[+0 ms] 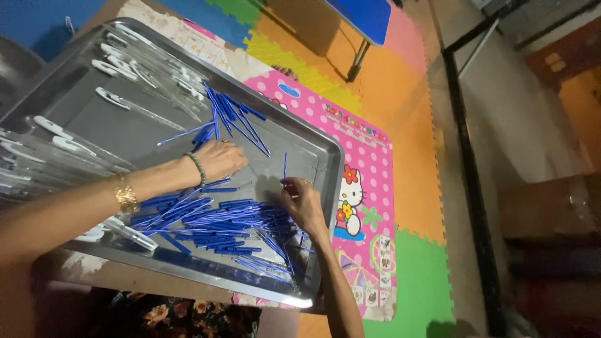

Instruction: The person assembles pens by inserting blue ink refills into white pen barrels and then attaching blue caps by hand while the components sit on a metal tray.

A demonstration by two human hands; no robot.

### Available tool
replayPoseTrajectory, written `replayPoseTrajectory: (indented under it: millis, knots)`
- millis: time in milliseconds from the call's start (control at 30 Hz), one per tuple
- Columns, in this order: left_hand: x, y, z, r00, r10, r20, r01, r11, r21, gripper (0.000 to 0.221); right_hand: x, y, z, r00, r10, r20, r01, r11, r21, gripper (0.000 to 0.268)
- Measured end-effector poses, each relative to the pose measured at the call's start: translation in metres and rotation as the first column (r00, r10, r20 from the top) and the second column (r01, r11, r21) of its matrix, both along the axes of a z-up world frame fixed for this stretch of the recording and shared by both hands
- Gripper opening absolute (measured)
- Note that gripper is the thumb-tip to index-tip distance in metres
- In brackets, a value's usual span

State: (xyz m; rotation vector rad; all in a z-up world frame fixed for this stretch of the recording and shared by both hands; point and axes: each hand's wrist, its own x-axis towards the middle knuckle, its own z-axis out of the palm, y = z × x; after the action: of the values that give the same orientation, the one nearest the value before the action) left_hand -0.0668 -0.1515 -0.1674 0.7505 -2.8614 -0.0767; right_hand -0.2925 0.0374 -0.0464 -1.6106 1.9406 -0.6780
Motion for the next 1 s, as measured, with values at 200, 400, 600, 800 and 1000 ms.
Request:
replayPoseTrajectory:
  millis: [200, 400, 600, 800, 1000]
  knots:
    - [0.011, 0.016, 0.038, 0.999, 0.014, 0.029, -0.015, 1.0, 0.027, 0.01, -0.002, 0.005, 0.003, 0.996, -0.005, 0.094, 0.014, 0.995, -0.096, 0.032]
    - [0.016, 0.058, 0.133, 0.981, 0.068, -0.183, 0.037, 0.855, 0.517, 0.03, 0.015, 0.015, 0.037, 0.875, 0.016, 0.484, 0.191, 0.907, -0.375, 0.02]
    - [0.002, 0.088, 0.153, 0.857, 0.147, -0.494, 0.268, 0.693, 0.67, 0.027, 0.042, 0.021, 0.063, 0.771, 0.096, 0.63, 0.281, 0.836, -0.472, 0.017]
    - [0.006, 0.101, 0.164, 0.802, 0.274, -0.531, 0.336, 0.528, 0.78, 0.026, 0.044, 0.02, 0.061, 0.804, 0.121, 0.582, 0.272, 0.795, -0.542, 0.015]
    - [0.009, 0.1, 0.167, 0.753, 0.343, -0.562, 0.345, 0.521, 0.781, 0.024, 0.047, 0.022, 0.065, 0.86, 0.098, 0.501, 0.248, 0.778, -0.578, 0.015]
